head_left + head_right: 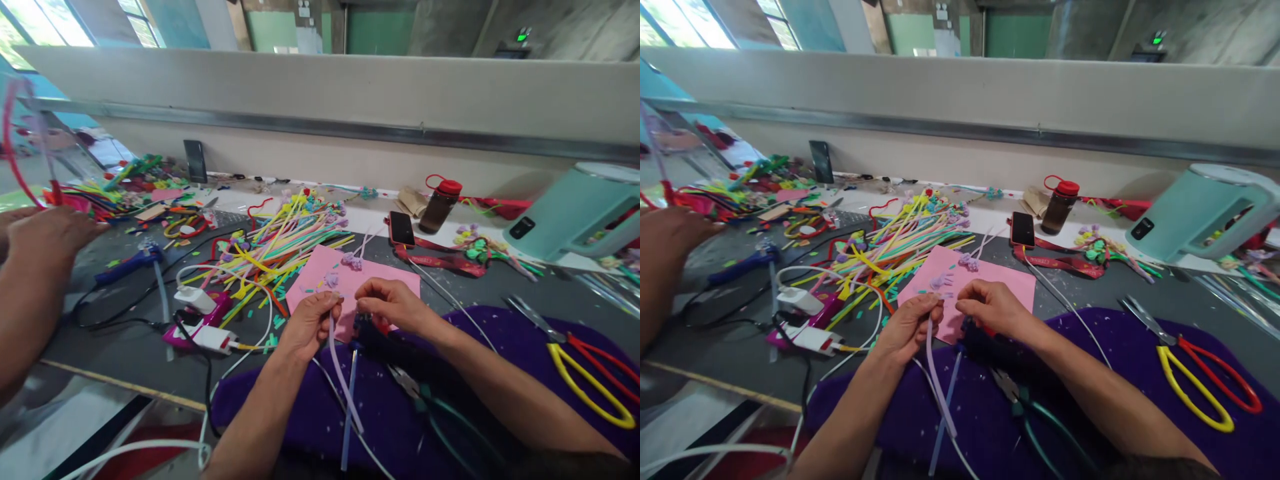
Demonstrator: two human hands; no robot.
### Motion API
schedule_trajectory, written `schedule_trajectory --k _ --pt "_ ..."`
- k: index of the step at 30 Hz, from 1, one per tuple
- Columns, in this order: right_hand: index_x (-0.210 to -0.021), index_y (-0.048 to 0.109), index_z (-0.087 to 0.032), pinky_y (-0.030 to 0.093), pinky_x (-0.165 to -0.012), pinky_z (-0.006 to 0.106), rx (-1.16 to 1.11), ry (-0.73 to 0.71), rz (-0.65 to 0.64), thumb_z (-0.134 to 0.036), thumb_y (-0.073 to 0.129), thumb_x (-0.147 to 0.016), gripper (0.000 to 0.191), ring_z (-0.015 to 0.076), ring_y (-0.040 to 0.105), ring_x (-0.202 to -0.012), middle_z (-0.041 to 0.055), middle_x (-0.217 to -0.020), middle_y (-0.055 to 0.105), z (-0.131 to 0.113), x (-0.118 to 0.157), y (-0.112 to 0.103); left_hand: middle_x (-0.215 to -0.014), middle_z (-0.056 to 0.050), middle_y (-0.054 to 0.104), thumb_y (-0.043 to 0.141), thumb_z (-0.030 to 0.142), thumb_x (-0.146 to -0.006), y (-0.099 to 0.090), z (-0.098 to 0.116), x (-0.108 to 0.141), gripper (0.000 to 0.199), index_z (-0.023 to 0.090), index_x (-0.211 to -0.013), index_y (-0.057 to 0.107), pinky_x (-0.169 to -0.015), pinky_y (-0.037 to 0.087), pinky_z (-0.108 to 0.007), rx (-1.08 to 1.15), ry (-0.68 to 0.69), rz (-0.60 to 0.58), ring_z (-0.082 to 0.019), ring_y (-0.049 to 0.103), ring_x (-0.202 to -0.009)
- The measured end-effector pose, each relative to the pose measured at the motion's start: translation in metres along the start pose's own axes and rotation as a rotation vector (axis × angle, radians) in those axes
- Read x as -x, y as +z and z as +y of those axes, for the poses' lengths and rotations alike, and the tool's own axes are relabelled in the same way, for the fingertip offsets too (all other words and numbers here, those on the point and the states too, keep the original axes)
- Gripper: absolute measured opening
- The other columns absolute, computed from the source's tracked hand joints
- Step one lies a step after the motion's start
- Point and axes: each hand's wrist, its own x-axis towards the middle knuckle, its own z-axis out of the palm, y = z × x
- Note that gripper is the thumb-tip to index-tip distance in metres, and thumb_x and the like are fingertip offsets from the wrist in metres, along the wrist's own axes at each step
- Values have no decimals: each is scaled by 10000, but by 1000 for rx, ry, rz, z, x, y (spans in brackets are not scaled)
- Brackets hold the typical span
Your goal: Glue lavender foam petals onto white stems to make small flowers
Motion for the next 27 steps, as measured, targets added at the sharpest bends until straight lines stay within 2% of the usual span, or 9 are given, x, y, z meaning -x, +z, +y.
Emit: schedule_trajectory --k 5,7,10,13,16,20,22,24,27 --pt "-899 589 -159 375 -637 284 847 -13 -65 -400 598 -721 299 210 557 -761 76 -852 607 9 34 2 -501 54 449 634 231 -685 -2 7 5 150 108 -681 548 -275 179 -85 210 27 -152 7 270 -335" --pt "-921 577 -163 368 -648 293 1013 23 -70 -422 604 -701 341 236 552 -808 95 -903 594 18 40 8 -512 53 435 635 225 -690 -2 9 9 149 111 -681 541 -272 188 -80 266 52 -205 4 269 -344" --pt "-885 573 -170 358 -632 288 1060 41 -51 -403 566 -719 286 225 553 -776 82 -874 591 29 39 16 -525 57 413 637 234 -705 -1 11 14 155 123 -688 530 -270 195 -75 348 111 -265 1 264 -348" --pt "-798 576 -165 345 -591 272 969 73 -20 -344 552 -715 198 188 546 -676 57 -786 595 33 34 13 -529 64 382 641 235 -709 -2 11 16 169 129 -682 513 -272 202 -68 403 162 -266 4 249 -348" --pt "-772 584 -166 350 -570 263 735 88 26 -312 546 -712 162 171 531 -628 33 -725 596 31 34 1 -530 63 372 638 237 -716 -4 11 17 170 130 -678 512 -270 204 -68 427 188 -268 3 243 -349" --pt "-901 598 -172 395 -608 276 196 42 88 -302 517 -737 224 190 550 -700 43 -808 620 27 40 -15 -531 61 379 641 239 -716 -5 10 17 169 127 -680 520 -274 214 -70 449 200 -287 1 252 -354" --pt "-953 591 -164 409 -581 282 -120 24 96 -347 457 -778 286 188 557 -667 64 -840 623 23 44 -17 -530 61 386 647 238 -711 -4 9 17 171 125 -682 521 -275 216 -69 455 197 -292 1 253 -355" --pt "-974 589 -157 407 -535 280 -334 17 87 -382 402 -813 334 177 551 -597 76 -822 625 16 49 -14 -525 60 393 649 243 -709 -3 8 16 174 126 -688 522 -270 211 -71 450 186 -290 -1 252 -352" --pt "-991 594 -163 405 -529 276 -368 -19 92 -428 401 -834 363 166 539 -564 71 -782 622 2 56 -4 -523 57 403 640 256 -719 -1 7 16 177 126 -697 521 -263 200 -74 416 167 -285 -2 253 -343"
